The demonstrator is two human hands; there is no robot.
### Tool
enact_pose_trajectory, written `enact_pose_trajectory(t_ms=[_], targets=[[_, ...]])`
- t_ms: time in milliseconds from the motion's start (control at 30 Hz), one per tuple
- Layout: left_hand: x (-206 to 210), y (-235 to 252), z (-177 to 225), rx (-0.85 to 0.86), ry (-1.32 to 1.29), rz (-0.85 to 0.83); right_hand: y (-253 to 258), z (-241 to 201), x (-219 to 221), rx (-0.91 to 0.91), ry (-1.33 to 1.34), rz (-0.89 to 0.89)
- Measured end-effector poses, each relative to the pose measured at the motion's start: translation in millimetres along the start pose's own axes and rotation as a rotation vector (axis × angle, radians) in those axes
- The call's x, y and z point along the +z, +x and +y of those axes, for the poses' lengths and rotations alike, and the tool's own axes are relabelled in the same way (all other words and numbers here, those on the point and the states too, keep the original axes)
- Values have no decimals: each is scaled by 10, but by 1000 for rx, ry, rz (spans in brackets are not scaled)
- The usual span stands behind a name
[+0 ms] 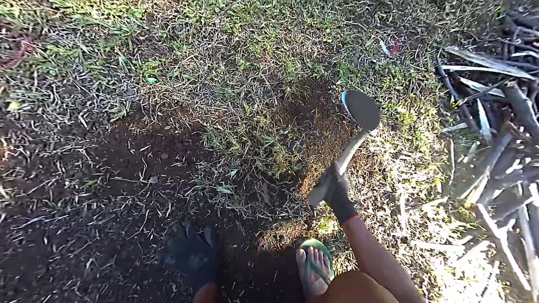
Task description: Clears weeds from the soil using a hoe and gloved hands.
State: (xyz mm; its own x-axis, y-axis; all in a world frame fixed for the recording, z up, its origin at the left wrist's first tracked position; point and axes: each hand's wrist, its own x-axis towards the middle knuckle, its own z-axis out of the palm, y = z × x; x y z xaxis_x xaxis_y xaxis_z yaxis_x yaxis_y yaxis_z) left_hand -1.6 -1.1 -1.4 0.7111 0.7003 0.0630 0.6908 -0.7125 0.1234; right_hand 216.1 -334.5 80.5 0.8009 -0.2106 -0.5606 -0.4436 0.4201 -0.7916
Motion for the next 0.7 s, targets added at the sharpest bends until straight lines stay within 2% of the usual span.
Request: enact_pose_trajectory(t_ms=[100, 167, 233, 300, 367, 433, 500, 567, 633, 700], targets=[[-34, -21, -6, -2, 3, 2, -85, 165, -171, 114, -351, -131], [-26, -19, 9, -10, 0, 4, -185, -32, -271, 115, -435, -171], [-35, -34, 1, -9, 1, -10, -295, -227, -350, 54, -431, -140], [-35, -7, 2, -6, 5, -7, -230, -343, -246, -50, -330, -64], [-23, -2, -17, 0, 19, -3, -51, -326, -41, -80, -170, 29], [-7, -8, -22, 1, 25, -1, 104, -122, 98, -33, -87, 66], [-15, -5, -15, 3, 23, 3, 29, 136, -26, 50, -279, -69], [-30, 20, -13, 7, 25, 8, -201, 171, -267, 132, -459, -185], [-11, -15, -26, -3, 27, -5, -371, -11, -496, 149, -536, -179], [-11, -12, -23, 3, 28, -13, -423, -174, -605, 80, -526, -119]])
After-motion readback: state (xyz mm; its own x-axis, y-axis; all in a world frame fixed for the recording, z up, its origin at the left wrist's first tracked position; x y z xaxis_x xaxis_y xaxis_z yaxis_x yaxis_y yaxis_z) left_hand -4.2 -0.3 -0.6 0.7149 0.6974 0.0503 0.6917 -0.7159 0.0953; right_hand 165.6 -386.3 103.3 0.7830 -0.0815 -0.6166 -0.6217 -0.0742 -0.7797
